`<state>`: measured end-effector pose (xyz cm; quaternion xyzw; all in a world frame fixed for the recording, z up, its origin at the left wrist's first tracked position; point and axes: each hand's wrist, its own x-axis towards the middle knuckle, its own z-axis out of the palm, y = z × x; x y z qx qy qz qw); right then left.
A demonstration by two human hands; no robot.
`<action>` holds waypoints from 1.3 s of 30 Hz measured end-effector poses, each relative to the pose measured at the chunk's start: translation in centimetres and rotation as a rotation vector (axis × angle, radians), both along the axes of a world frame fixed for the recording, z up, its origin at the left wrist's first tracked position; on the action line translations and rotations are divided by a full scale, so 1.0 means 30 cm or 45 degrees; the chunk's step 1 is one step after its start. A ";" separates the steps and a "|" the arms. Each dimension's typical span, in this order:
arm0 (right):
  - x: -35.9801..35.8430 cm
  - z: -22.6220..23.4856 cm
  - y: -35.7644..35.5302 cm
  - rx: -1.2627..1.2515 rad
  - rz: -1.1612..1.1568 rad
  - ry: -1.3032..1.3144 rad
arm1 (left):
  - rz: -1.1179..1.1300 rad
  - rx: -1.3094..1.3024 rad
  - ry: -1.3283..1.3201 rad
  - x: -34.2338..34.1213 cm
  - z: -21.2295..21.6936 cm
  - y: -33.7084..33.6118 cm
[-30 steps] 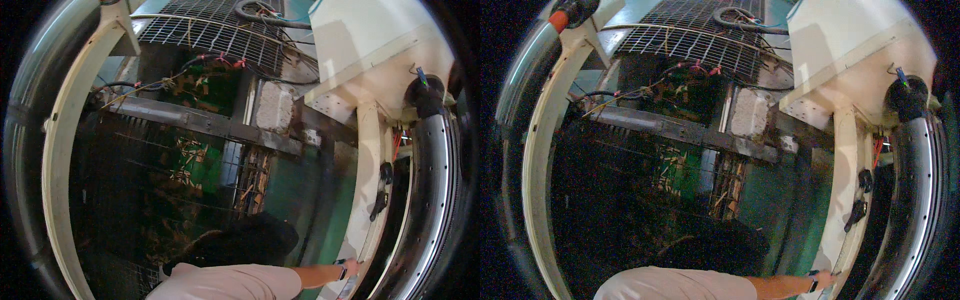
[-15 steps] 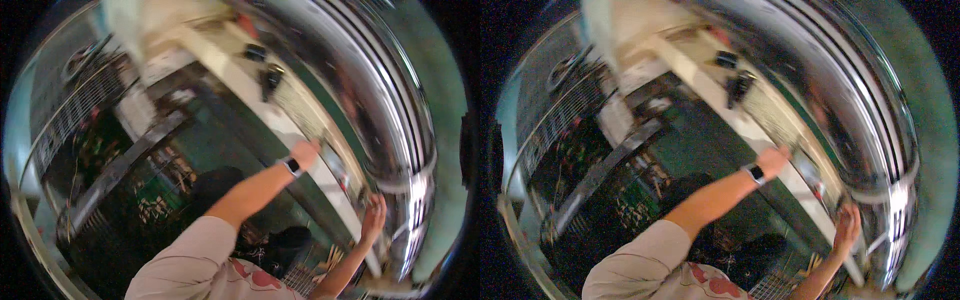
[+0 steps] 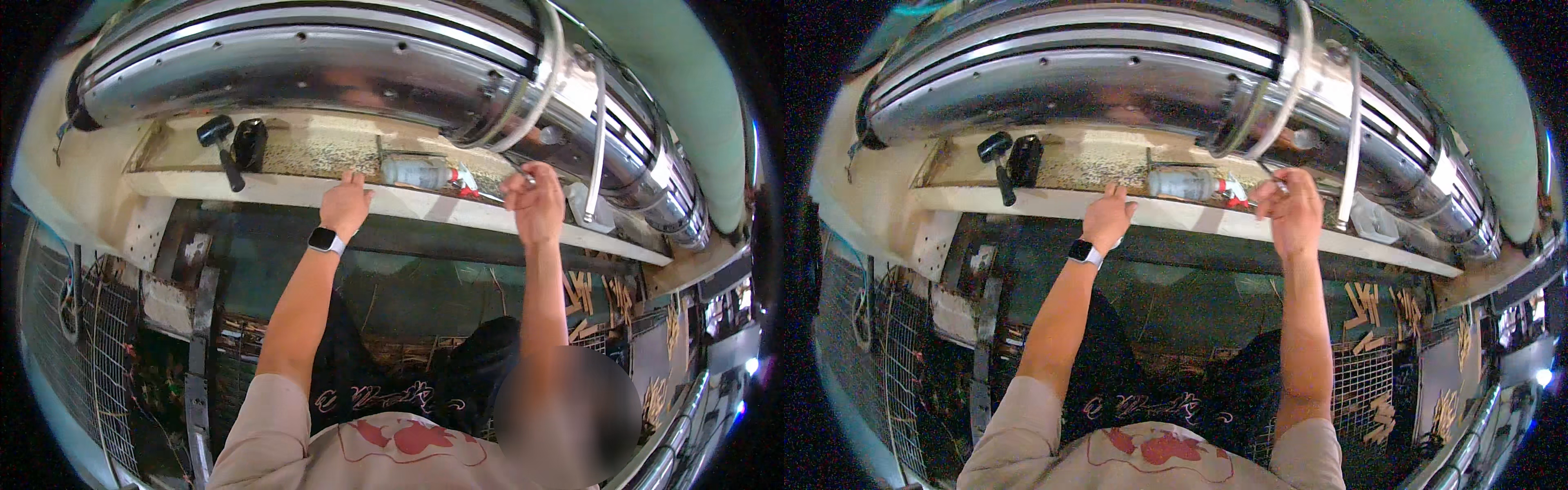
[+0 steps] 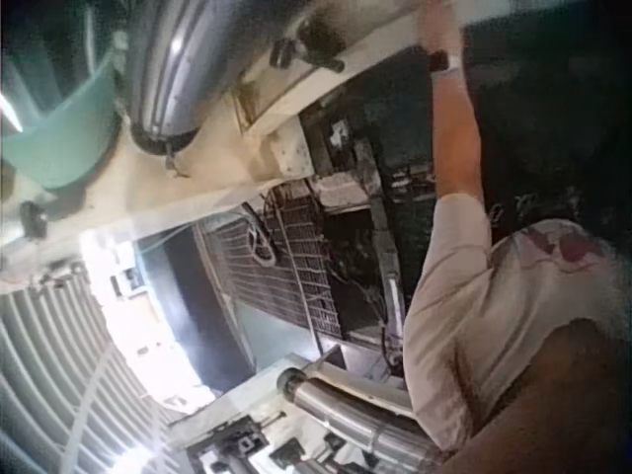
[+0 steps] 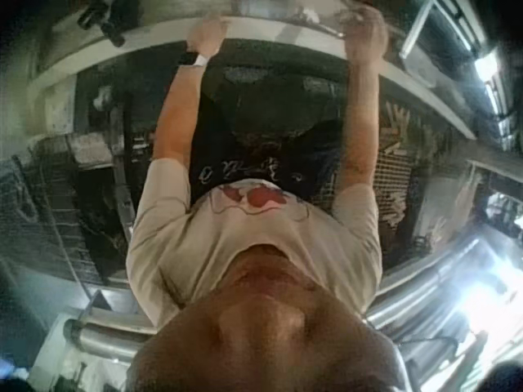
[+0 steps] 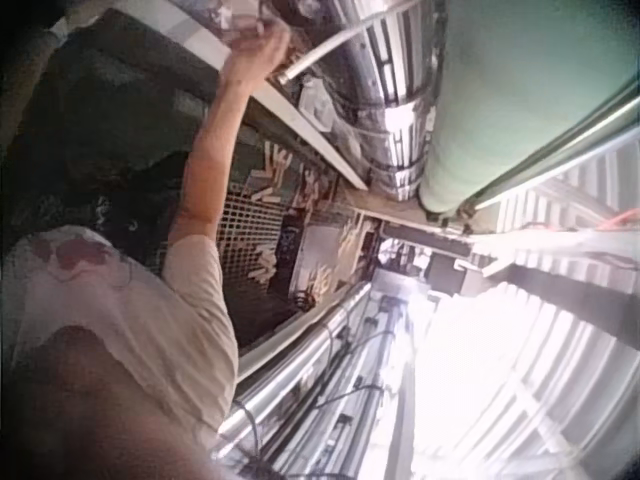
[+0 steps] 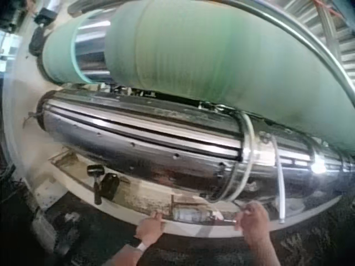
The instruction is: The person sits on a metal grate floor and uses a tape measure to measure a large cylindrical metal machine part. They then use a wrench to tighten bolts on the machine and a screwdriver to adjust components. The person repeatedly measures and adjusts the machinery throughout the clip.
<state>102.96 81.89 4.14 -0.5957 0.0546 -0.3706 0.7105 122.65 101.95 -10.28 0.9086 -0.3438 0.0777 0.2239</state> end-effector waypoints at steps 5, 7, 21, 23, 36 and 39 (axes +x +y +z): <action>-0.042 -0.008 -0.033 -0.315 0.491 -0.049 | -0.007 0.017 0.010 -0.015 0.034 -0.020; -0.067 0.030 -0.057 -0.495 0.533 0.067 | 0.015 0.024 -0.010 -0.023 0.038 -0.023; -0.016 0.120 -0.069 -2.311 -0.265 0.015 | 0.039 0.060 -0.096 -0.021 0.018 -0.033; -0.005 0.100 -0.077 -2.320 -0.296 -0.047 | 0.043 0.055 -0.118 -0.015 0.006 -0.030; 0.006 0.012 -0.181 -2.059 -0.144 0.055 | 0.073 0.295 -0.082 -0.017 0.032 -0.047; 0.015 0.008 -0.198 -2.133 -0.275 -0.024 | 0.066 0.327 -0.100 -0.040 0.055 -0.051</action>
